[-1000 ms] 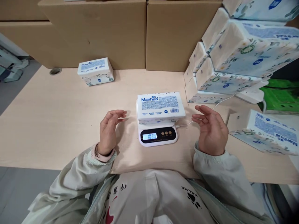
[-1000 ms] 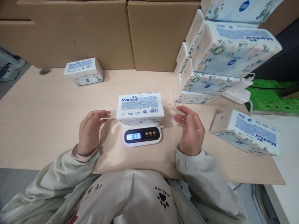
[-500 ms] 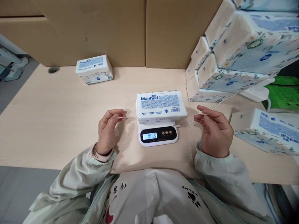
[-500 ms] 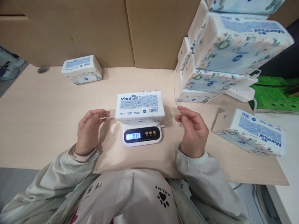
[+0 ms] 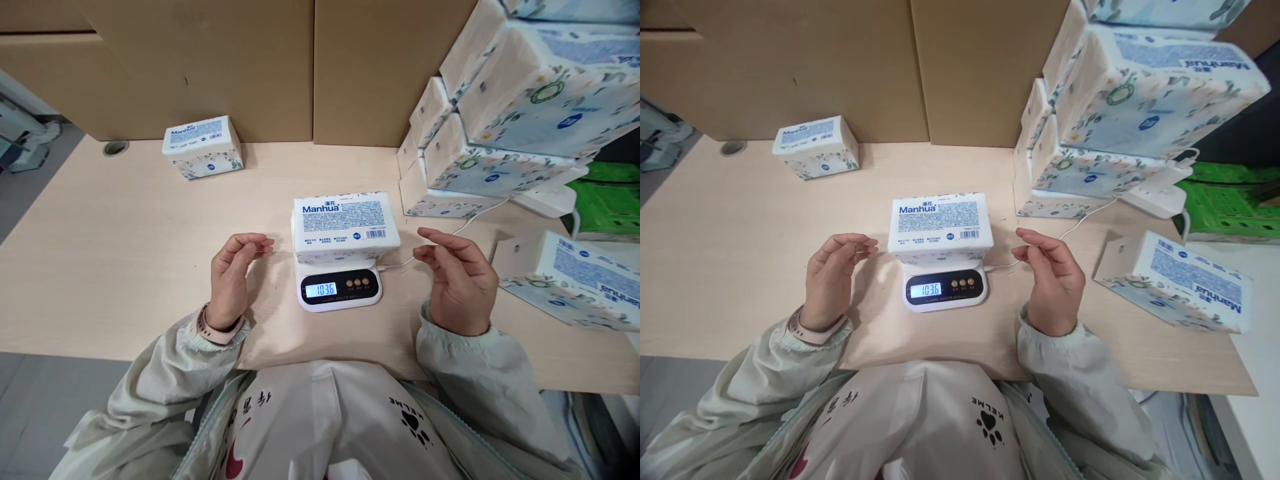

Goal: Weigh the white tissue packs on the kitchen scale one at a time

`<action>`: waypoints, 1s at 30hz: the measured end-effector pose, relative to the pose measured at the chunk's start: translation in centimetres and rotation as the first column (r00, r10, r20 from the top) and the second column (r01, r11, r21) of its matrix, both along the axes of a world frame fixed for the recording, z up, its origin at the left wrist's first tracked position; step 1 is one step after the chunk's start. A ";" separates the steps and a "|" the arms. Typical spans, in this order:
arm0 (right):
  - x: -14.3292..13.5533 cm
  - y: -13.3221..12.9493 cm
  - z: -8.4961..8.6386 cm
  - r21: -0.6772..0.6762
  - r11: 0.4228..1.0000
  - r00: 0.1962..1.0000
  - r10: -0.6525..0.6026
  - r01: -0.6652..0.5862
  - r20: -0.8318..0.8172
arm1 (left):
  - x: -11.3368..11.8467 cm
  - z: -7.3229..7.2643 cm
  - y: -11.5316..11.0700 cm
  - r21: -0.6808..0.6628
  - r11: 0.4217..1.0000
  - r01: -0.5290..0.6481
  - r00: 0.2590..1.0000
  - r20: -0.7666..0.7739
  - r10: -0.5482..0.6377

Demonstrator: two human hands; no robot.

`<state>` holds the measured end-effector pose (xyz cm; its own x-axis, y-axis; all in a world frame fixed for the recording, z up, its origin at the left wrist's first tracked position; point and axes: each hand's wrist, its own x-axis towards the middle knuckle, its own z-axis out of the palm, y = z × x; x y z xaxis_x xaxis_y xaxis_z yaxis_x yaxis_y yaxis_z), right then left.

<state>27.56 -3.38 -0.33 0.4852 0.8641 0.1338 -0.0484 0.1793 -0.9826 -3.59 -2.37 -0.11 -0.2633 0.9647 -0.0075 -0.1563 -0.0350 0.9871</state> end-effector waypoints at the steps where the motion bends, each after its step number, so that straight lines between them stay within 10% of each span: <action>1: 0.0 0.0 0.0 0.003 1.000 1.000 0.001 -0.001 0.000 | 0.0 0.0 0.0 -0.001 1.000 0.001 1.000 -0.001 -0.001; 30: 0.0 -0.1 0.2 -0.018 1.000 0.999 0.015 -0.014 0.034 | 0.1 0.4 0.1 -0.014 1.000 -0.018 0.999 -0.042 0.018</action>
<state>27.55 -3.48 -0.09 0.4679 0.8735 0.1346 -0.0169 0.1611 -0.9868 -3.48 -2.32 0.29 -0.2808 0.9597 -0.0099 -0.1148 -0.0233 0.9931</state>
